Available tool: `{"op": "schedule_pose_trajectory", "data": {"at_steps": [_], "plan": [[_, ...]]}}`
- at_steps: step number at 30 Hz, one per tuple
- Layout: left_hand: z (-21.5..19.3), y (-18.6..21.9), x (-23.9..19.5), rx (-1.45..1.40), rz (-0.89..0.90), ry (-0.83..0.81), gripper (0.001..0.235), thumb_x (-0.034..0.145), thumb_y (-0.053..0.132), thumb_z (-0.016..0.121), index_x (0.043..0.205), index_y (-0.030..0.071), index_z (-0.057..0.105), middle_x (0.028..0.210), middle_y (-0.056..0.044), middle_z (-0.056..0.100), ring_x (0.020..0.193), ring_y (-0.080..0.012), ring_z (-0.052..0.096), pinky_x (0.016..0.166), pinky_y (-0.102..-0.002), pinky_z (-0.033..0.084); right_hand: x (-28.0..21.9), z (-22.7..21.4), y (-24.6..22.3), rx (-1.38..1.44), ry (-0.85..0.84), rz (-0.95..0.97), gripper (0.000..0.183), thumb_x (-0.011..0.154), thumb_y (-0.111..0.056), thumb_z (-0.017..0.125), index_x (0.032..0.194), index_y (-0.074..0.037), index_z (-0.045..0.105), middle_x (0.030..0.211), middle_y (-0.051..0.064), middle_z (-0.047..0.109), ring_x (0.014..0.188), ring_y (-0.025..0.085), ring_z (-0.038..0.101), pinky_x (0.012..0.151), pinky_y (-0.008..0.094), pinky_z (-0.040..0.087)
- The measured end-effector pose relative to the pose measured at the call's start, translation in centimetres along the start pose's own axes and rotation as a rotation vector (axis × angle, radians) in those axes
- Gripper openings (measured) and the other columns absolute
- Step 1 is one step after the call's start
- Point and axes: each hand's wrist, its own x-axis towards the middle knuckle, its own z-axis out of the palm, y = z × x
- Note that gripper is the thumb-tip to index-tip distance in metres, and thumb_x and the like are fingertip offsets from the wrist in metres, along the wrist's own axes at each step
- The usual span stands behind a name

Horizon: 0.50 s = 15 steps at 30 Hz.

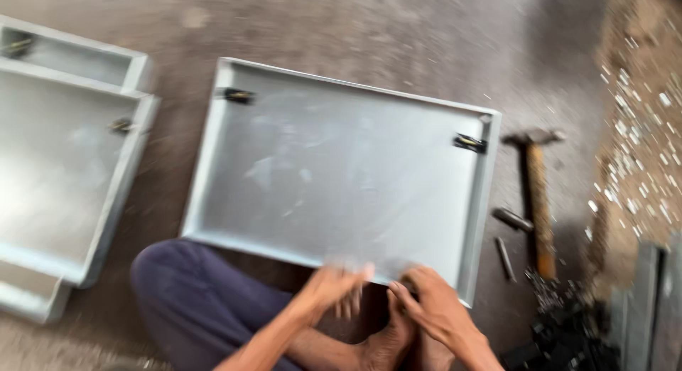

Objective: The person attaches metal hinges to a metal tray using a hammer and pins, then places the completed tray on a stack.

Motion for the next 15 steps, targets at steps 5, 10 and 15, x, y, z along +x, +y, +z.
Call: {"op": "schedule_pose_trajectory", "data": {"at_steps": [5,10,15], "plan": [[-3.2,-5.8,-2.6,-0.944,0.169,0.005,0.03,0.081,0.032,0.071,0.098,0.007,0.075,0.094,-0.009,0.079,0.091,-0.0241,0.073,0.085,-0.04,0.058,-4.1,1.0,-1.0,-0.064,0.195,-0.077,0.027,0.08,-0.024,0.078,0.103,-0.011,0.078,0.088,0.009,0.07,0.083,0.026,0.075,0.073,0.036,0.06],[-4.8,-7.0,0.3,-0.845,0.673,0.12,0.026,0.089,0.012,0.081,0.084,0.0,0.058,0.09,-0.011,0.06,0.096,-0.0273,0.06,0.088,-0.04,0.051,-3.2,4.0,-1.4,-0.02,0.46,-0.455,0.024,0.079,-0.016,0.077,0.101,-0.005,0.076,0.088,0.011,0.073,0.081,0.024,0.076,0.07,0.034,0.061],[-10.3,-4.0,-6.4,-1.016,0.76,0.34,0.02,0.079,0.012,0.073,0.098,0.006,0.072,0.095,-0.003,0.071,0.091,-0.0151,0.065,0.08,-0.03,0.052,3.9,1.1,-6.2,-0.139,0.392,-0.907,0.026,0.078,-0.012,0.076,0.102,-0.002,0.073,0.091,0.014,0.074,0.084,0.023,0.073,0.071,0.034,0.06]]}}
